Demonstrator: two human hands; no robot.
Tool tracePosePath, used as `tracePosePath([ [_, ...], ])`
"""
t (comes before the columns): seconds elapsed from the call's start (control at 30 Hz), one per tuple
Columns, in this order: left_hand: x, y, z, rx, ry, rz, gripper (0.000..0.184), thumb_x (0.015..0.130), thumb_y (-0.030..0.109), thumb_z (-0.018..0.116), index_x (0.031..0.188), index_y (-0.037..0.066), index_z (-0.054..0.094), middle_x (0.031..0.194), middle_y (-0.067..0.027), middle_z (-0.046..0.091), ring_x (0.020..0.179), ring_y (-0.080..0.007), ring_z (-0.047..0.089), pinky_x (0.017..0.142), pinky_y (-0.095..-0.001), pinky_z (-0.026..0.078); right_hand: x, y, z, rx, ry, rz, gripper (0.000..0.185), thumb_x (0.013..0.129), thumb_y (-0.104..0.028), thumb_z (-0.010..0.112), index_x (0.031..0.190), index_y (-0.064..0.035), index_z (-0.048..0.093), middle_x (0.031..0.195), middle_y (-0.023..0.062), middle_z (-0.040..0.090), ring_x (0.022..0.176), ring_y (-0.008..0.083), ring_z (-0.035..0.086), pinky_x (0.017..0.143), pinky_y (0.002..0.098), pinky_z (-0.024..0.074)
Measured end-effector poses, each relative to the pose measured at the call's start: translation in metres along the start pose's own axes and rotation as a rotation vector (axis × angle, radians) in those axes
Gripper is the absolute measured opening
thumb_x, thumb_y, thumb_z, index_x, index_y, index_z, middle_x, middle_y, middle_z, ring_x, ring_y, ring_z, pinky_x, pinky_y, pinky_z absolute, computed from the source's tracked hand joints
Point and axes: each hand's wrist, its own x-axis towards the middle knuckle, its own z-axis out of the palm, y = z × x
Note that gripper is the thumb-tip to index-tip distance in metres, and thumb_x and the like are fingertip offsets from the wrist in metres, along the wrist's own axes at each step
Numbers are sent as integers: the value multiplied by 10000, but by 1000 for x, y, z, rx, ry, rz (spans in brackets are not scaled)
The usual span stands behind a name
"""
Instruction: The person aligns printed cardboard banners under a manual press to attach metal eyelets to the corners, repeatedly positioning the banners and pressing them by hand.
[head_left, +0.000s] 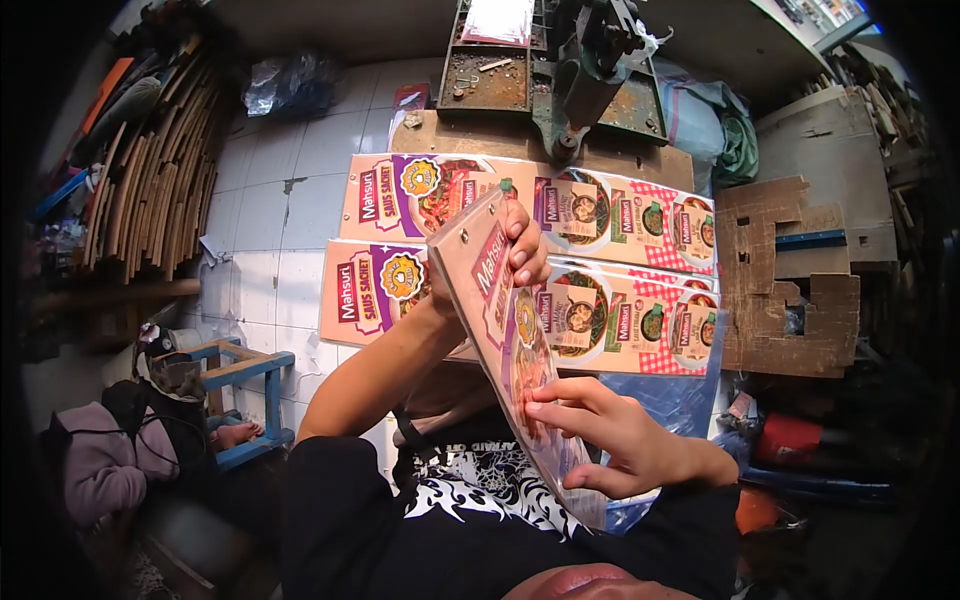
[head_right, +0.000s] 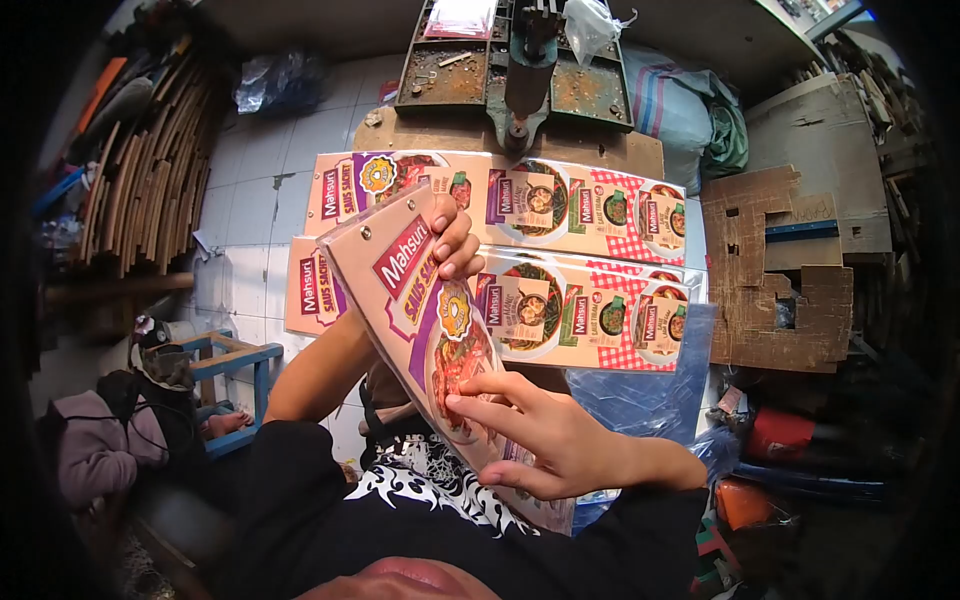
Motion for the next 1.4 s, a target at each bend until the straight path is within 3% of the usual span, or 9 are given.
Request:
tracePosePath([
  [0.27, -46, 0, 2, -83, -213, 160, 214, 944, 304, 567, 942, 108, 483, 746, -10, 523, 698, -151, 568, 686, -287, 397, -69, 45, 30, 253, 288, 309, 417, 969, -355, 526, 931, 42, 648, 835, 119, 653, 748, 170, 646, 681, 279, 510],
  [0.43, -68, 9, 9, -116, -284, 303, 144, 986, 240, 492, 954, 100, 479, 766, -21, 532, 705, -160, 573, 667, -281, 388, -155, 99, 40, -326, 409, 894, 317, 925, -274, 582, 979, 34, 640, 785, 119, 664, 717, 190, 637, 670, 312, 490],
  [0.57, -86, 22, 11, -153, -308, 456, 112, 1002, 190, 449, 954, 93, 476, 776, -32, 535, 707, -164, 572, 668, -280, 388, -274, 146, 65, 289, 466, 1321, 629, 952, -582, 422, 1196, -26, 589, 944, 101, 679, 779, 188, 636, 694, 306, 493],
  [0.73, -101, 40, 2, -128, -340, 692, 95, 1000, 112, 424, 949, 77, 496, 777, -45, 538, 691, -170, 549, 685, -284, 384, -288, 108, 85, 825, 759, 697, 811, 849, -668, 528, 1236, 45, 511, 946, 122, 668, 878, 173, 659, 745, 287, 522],
  [0.83, -98, 59, 1, 26, -357, 697, 83, 976, 140, 509, 938, 69, 528, 787, -37, 537, 726, -162, 555, 765, -284, 399, -252, 77, 62, 834, 1108, 404, 749, 851, -348, 685, 1362, 40, 299, 1006, 177, 638, 862, 218, 672, 789, 321, 560],
  [1.0, -139, 93, 7, 195, 131, 446, 600, 940, 417, 551, 1357, 10, 411, 1376, -186, 467, 1303, -274, 439, 1086, -435, 384, -193, 84, -19, 664, 1219, 271, 684, 854, -205, 682, 1354, 35, 281, 1010, 161, 633, 867, 218, 677, 784, 318, 572],
  [1.1, -152, 113, 28, 363, 225, 391, 776, 951, 558, 404, 1442, -25, 263, 1451, -205, 373, 1317, -282, 432, 982, -443, 486, -189, 130, -89, 659, 1075, 288, 521, 905, -162, 633, 1315, 36, 380, 1067, 155, 643, 891, 179, 679, 785, 307, 577],
  [1.2, -135, 122, 52, 551, 583, 422, 838, 952, 580, 370, 1453, -69, 196, 1440, -254, 361, 1272, -278, 482, 1013, -398, 455, -151, 153, -144, 667, 1010, 331, 364, 931, -161, 607, 1217, 40, 505, 1031, 141, 671, 831, 150, 686, 750, 284, 582],
  [1.4, -94, 180, 27, 1279, 810, -160, 568, 919, 187, 575, 1353, -106, 355, 1068, -175, 654, 941, -146, 662, 825, -233, 521, -98, 199, -209, 448, 953, 493, 273, 898, -164, 668, 1072, 41, 620, 896, 93, 695, 712, 90, 663, 638, 208, 544],
])
